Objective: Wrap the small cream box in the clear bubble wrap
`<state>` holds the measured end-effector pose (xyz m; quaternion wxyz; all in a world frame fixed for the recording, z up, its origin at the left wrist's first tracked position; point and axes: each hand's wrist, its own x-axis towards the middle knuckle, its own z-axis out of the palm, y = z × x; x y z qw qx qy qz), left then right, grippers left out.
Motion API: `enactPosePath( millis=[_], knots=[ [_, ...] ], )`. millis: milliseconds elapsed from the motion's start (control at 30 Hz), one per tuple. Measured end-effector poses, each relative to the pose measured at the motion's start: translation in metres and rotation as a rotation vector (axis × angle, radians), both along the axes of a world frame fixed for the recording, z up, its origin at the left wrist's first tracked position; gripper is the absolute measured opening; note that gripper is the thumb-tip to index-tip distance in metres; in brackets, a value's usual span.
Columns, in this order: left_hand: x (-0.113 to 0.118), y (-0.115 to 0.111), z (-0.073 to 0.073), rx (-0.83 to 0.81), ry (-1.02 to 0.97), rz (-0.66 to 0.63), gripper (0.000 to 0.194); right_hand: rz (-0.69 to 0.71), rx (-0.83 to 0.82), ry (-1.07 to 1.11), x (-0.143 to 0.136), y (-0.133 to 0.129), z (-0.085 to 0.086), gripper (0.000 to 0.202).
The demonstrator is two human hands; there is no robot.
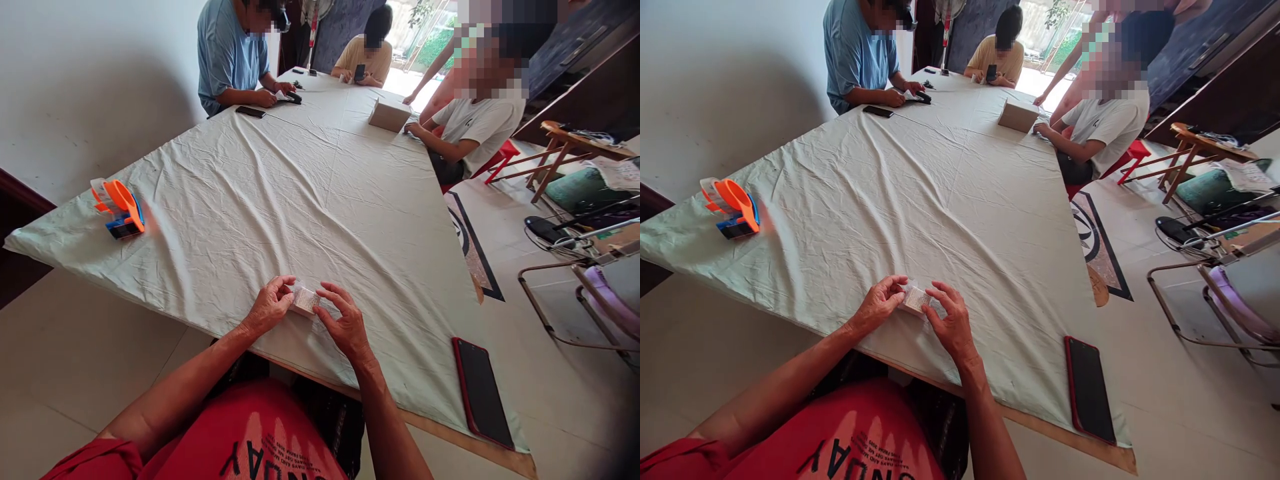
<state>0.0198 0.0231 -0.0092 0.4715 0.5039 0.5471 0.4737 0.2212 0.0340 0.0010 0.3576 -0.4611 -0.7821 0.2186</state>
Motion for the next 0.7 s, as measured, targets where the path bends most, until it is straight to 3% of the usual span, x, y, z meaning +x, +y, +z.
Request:
enactPosePath(
  millis=[333, 567, 700],
  knots=[
    [0.001, -0.001, 0.0, 0.002, 0.012, -0.063, 0.042, 0.062, 0.239, -0.258, -0.017, 0.015, 0.013, 0.017],
    [0.002, -0.003, 0.001, 0.102, 0.189, -0.063, 0.05, -0.015, 0.108, -0.086, -0.024, 0.023, 0.011, 0.015],
    [0.003, 0.0, 0.001, 0.156, 0.202, -0.062, 0.063, 0.034, -0.032, -0.106, -0.025, 0.03, 0.017, 0.019]
  ],
)
